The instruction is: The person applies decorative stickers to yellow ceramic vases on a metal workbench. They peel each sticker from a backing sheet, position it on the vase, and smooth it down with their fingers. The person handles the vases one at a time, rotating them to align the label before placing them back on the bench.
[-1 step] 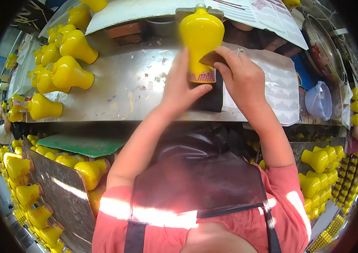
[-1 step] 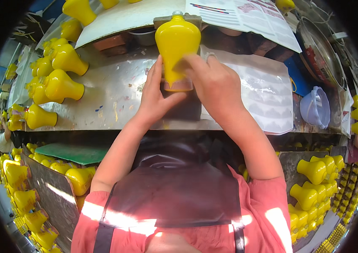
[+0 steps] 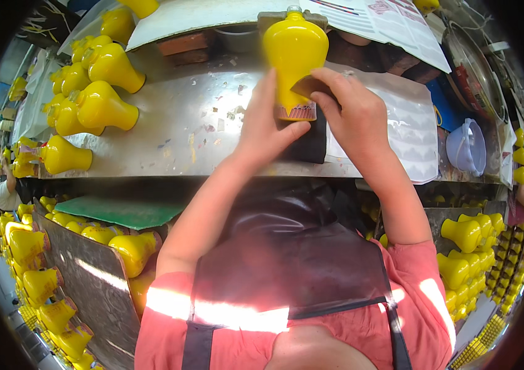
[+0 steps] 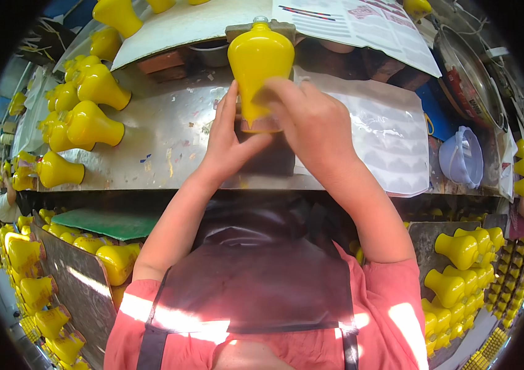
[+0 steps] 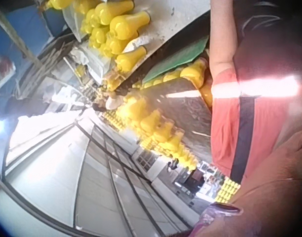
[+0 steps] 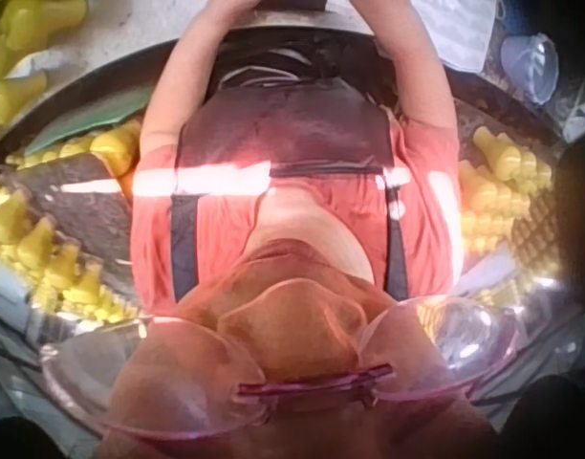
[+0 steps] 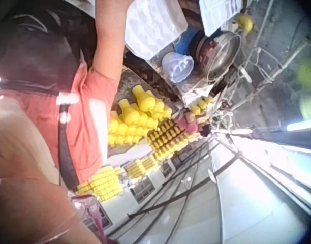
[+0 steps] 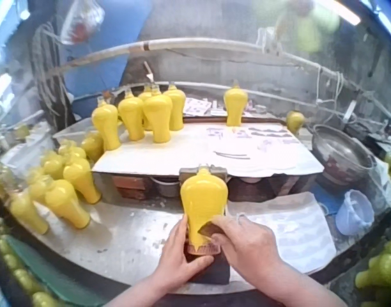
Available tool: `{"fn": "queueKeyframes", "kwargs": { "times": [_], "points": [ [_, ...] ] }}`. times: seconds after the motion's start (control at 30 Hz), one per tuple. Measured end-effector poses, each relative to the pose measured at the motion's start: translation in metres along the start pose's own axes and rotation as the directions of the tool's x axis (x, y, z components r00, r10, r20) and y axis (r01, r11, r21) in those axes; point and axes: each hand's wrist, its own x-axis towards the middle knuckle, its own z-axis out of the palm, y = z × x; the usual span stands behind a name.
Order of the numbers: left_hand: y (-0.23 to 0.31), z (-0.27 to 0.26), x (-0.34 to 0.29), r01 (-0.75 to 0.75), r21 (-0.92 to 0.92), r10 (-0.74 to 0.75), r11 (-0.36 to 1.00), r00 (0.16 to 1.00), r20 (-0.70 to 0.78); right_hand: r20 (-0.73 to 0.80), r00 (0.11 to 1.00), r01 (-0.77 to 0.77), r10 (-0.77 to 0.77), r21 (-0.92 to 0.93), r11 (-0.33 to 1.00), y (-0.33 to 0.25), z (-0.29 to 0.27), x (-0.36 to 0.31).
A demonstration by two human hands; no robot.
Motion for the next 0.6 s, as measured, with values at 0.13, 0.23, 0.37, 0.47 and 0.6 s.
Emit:
{"fn": "queueKeyframes", "kwargs": {
  "times": [0.13, 0.23, 0.37, 0.47, 0.6],
  "points": [
    [0.001, 0.005, 0.002, 0.255, -0.439, -0.252, 0.861, 0.965, 0.068, 0.199, 0.980, 0.007, -0.018, 0.057, 0.998, 0.008, 0.008, 0.007],
    [0.003, 0.007, 0.003, 0.219, -0.484, -0.234, 0.847, 0.972, 0.031, -0.085, 0.996, -0.011, 0.014, 0.030, 0.999, 0.017, 0.013, 0.007],
    [0.002, 0.005, 0.000, 0.225, -0.526, -0.222, 0.820, 0.973, 0.069, 0.112, 0.946, -0.316, 0.306, 0.538, 0.781, 0.017, 0.025, -0.012],
    [-0.003, 0.005, 0.001, 0.236, -0.478, -0.225, 0.846, 0.971, 0.080, -0.062, 0.964, -0.214, 0.258, 0.392, 0.895, 0.022, 0.038, -0.017],
    [-0.009, 0.006, -0.001, 0.204, -0.464, -0.196, 0.862, 0.978, 0.066, -0.189, 0.884, -0.242, 0.428, 0.598, 0.764, 0.031, 0.047, -0.013]
  ]
}}
